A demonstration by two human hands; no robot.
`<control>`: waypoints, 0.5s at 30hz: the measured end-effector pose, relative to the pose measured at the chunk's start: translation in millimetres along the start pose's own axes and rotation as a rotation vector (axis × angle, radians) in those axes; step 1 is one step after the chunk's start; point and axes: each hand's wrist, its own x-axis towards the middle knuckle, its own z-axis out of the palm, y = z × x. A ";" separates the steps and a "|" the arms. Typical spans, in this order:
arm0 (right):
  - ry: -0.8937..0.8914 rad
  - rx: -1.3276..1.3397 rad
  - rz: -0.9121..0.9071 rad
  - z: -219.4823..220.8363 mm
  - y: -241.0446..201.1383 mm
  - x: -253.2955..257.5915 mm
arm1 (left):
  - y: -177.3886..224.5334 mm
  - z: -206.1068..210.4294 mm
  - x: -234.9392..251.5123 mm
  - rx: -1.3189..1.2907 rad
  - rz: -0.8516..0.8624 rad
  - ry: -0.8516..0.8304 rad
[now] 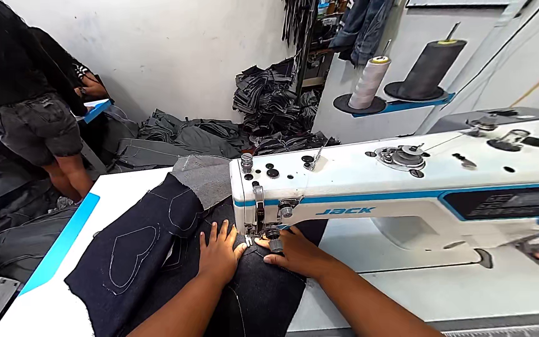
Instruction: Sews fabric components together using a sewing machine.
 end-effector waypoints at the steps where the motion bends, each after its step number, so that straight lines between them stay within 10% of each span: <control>1: 0.003 0.012 0.018 -3.9 -0.9 2.3 | -0.3 -1.5 4.0 0.001 -0.001 0.007; 12: 0.030 0.001 0.174 -8.5 -29.0 -5.0 | -3.2 -23.5 12.1 0.146 0.063 -0.067; 15: 0.413 -0.037 -0.048 52.7 -51.6 -30.3 | -35.2 -46.3 28.5 0.377 0.380 -0.018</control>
